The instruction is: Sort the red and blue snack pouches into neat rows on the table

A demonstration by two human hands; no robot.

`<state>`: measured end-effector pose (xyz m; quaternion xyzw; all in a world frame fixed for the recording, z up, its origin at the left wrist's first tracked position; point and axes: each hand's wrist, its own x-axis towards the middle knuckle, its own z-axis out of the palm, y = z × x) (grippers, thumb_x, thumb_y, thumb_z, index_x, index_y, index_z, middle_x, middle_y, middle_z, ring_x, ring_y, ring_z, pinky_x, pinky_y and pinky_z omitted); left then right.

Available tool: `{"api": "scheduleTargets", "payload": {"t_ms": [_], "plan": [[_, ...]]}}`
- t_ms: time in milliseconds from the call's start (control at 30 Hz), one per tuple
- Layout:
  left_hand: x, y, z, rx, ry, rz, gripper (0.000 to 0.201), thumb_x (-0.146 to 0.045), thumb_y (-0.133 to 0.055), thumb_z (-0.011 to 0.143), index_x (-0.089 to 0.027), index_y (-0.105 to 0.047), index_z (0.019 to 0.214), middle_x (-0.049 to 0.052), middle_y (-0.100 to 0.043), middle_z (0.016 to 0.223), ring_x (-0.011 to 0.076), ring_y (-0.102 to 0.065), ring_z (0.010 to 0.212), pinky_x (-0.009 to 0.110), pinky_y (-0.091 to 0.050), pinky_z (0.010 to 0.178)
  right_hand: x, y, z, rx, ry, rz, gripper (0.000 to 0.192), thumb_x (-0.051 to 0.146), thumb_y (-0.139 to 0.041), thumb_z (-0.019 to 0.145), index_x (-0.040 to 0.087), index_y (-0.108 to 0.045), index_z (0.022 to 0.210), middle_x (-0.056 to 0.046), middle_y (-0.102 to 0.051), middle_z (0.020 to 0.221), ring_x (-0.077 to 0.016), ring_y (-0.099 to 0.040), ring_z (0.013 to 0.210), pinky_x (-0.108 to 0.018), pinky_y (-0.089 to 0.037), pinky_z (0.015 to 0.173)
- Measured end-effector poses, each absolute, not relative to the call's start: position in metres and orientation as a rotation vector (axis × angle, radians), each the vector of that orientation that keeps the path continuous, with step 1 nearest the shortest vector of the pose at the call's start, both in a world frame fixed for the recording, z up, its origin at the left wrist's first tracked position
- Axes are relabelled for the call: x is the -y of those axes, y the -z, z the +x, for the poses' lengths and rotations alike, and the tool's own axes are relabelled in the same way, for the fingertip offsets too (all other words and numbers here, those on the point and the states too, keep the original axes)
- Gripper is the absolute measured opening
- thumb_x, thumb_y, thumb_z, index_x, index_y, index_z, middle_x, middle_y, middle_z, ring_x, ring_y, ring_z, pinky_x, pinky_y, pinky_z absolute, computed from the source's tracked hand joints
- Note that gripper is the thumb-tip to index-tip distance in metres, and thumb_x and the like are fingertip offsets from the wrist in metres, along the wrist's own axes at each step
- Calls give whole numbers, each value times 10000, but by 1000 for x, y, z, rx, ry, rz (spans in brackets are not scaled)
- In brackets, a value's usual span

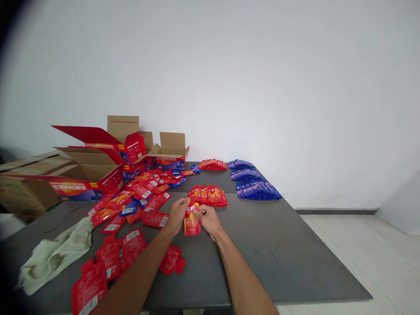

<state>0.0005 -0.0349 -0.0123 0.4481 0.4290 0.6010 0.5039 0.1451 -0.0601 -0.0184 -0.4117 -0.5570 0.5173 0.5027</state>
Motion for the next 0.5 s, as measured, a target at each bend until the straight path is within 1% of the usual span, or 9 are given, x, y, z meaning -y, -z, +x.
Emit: {"api": "scheduleTargets", "payload": {"t_ms": [100, 200, 267, 367, 433, 500], "plan": [[41, 8, 1, -967, -1301, 1062, 330, -456, -706, 715, -150, -678, 833, 18, -672, 687, 151, -606, 619, 242, -450, 586, 58, 19, 146, 1265, -1237, -983, 438, 604, -734, 723, 180, -632, 764, 7, -623, 687, -121, -496, 576, -232, -378, 551], [44, 7, 2, -948, -1191, 1073, 274, -329, -726, 667, -136, -705, 861, 30, -693, 677, 168, -629, 594, 250, -450, 550, 57, 18, 147, 1221, -1209, -966, 433, 603, -721, 740, 179, -660, 804, -13, -663, 739, -142, -549, 618, -248, -414, 578], [44, 8, 2, -962, -1208, 1072, 238, -262, -709, 648, -137, -708, 851, 29, -703, 685, 164, -631, 577, 250, -454, 546, 57, 16, 148, 1225, -1206, -977, 423, 597, -710, 754, 181, -660, 809, -2, -650, 709, -128, -533, 587, -234, -397, 544], [38, 12, 1, -971, -1323, 1051, 247, -218, -691, 641, -144, -699, 876, 33, -729, 772, 164, -653, 626, 263, -492, 608, 59, 15, 150, 1293, -1260, -1024, 392, 571, -697, 774, 185, -650, 820, 22, -605, 642, -101, -488, 518, -208, -334, 463], [33, 14, -1, -984, -1418, 1041, 260, -240, -703, 651, -145, -689, 892, 44, -737, 828, 172, -669, 679, 275, -508, 652, 61, 15, 150, 1361, -1299, -1053, 367, 539, -709, 767, 185, -649, 840, 21, -610, 648, -96, -498, 509, -196, -315, 436], [29, 16, -4, -1002, -1484, 1039, 283, -287, -725, 661, -144, -680, 901, 56, -739, 857, 179, -677, 709, 281, -513, 669, 61, 16, 151, 1402, -1305, -1062, 343, 498, -725, 752, 183, -651, 866, 11, -635, 673, -97, -522, 515, -190, -323, 432]]}}
